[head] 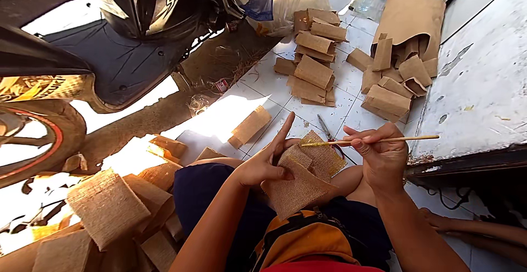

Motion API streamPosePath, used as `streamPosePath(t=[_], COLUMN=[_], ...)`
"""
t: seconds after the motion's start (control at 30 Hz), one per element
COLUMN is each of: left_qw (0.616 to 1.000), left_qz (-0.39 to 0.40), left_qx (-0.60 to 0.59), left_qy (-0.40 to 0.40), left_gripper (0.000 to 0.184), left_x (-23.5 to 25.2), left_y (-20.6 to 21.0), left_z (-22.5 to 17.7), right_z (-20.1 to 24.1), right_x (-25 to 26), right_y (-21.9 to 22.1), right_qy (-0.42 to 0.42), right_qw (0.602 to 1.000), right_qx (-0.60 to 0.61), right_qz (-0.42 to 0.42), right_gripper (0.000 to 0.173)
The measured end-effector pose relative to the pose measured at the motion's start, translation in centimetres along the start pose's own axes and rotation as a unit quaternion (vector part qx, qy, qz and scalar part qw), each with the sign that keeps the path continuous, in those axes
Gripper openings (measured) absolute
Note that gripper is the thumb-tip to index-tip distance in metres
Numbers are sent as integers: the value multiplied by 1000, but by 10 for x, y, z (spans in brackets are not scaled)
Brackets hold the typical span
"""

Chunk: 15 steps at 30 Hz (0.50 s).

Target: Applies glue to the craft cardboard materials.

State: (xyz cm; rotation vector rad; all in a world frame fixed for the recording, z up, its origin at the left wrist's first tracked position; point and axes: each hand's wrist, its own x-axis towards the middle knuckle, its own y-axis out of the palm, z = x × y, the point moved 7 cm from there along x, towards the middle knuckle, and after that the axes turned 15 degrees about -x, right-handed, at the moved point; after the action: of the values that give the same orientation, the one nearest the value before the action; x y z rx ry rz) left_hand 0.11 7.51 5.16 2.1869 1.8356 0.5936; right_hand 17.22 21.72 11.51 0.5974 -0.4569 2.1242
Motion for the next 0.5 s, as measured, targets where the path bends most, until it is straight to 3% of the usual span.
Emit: streamPosePath(t=[0.1,0.2,0.5], left_qw=[1000,1000,1000], left_qz=[-1,1,22], left_qx=[0,5,-3], left_qy=[-4,-1,8], left_gripper=[122,123,125], left_x=[1,-1,-1], left_y=[0,1,1], left_z=[0,0,1], right_z=[2,6,6], right_x=[2,-1,3], right_y=[-8,0,-1], right_qy=[-8,-18,-1], right_qw=[999,1000,999], right_qx=[0,-11,-17], right_qz=[-47,-15,-37], right_gripper=[21,22,22])
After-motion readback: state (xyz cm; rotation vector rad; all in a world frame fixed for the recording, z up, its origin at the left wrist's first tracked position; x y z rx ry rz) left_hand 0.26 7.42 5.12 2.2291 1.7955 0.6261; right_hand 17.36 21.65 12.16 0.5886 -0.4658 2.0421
